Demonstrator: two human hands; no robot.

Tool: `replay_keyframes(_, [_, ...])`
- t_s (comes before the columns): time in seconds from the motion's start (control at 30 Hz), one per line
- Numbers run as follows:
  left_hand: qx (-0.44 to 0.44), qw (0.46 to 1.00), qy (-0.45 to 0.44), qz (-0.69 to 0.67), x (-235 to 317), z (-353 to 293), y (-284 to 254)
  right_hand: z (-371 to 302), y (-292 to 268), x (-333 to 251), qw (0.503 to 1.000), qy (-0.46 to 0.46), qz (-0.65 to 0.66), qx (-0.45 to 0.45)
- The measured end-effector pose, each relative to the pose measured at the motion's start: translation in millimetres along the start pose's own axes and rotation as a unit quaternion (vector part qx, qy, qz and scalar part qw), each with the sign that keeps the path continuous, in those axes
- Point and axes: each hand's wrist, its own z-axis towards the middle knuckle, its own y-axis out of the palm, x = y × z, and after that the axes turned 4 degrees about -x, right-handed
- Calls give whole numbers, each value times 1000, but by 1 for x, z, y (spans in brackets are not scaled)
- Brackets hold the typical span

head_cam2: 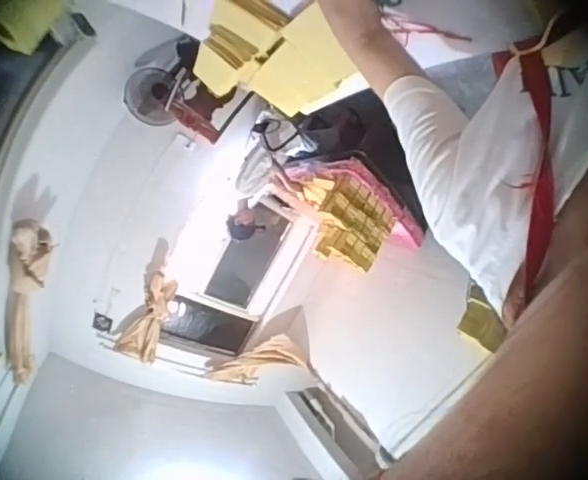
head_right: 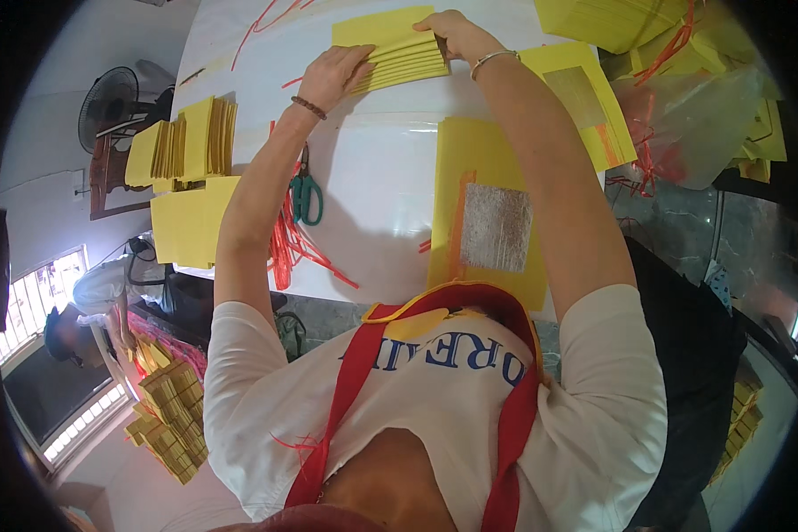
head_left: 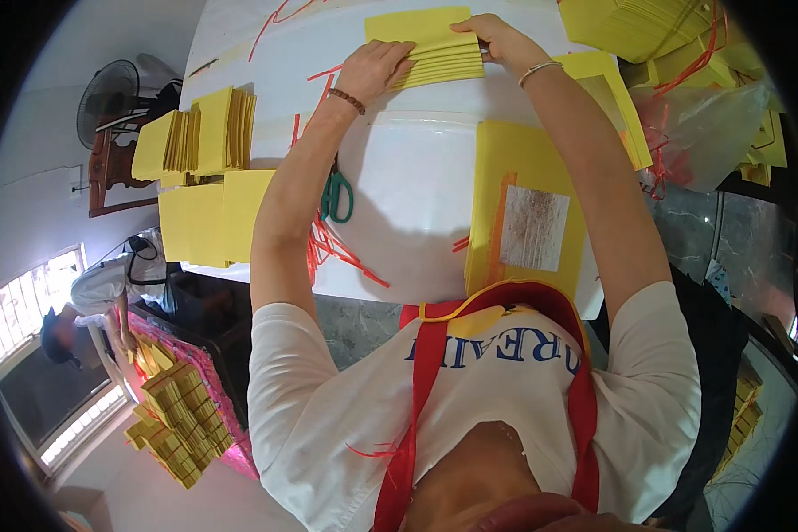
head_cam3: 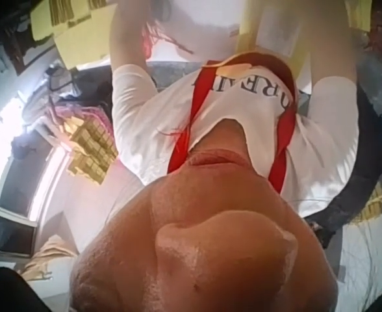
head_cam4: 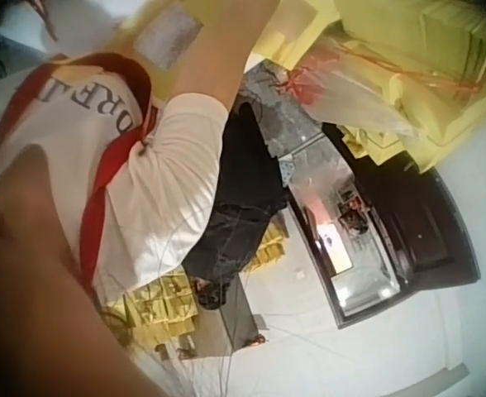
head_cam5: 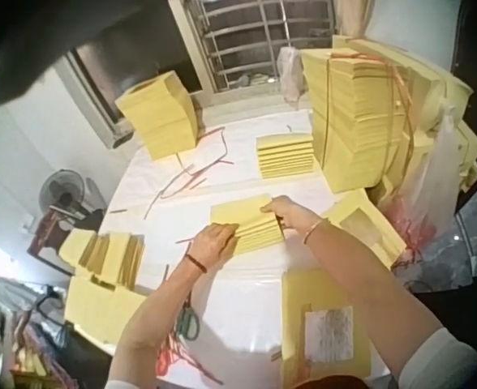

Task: Folding and stacking yellow ritual paper sheets with silver foil centers.

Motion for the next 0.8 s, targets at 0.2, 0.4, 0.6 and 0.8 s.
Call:
replay_keyframes(0.2, [-10,999,7,-31,6,15,2,37,-31,12,1000,3,-11,13])
replay_keyframes(0.4, [-3,1000,21,-8,0,2,-2,8,-2,0,1000,9,-9,14])
replay_keyframes(0.6, [-19,999,3,35,6,10,4,36,-21,10,999,15,-27,23])
replay_keyframes(0.8, [-27,1000,14,9,3,9,0,40,-21,10,999,31,-27,24])
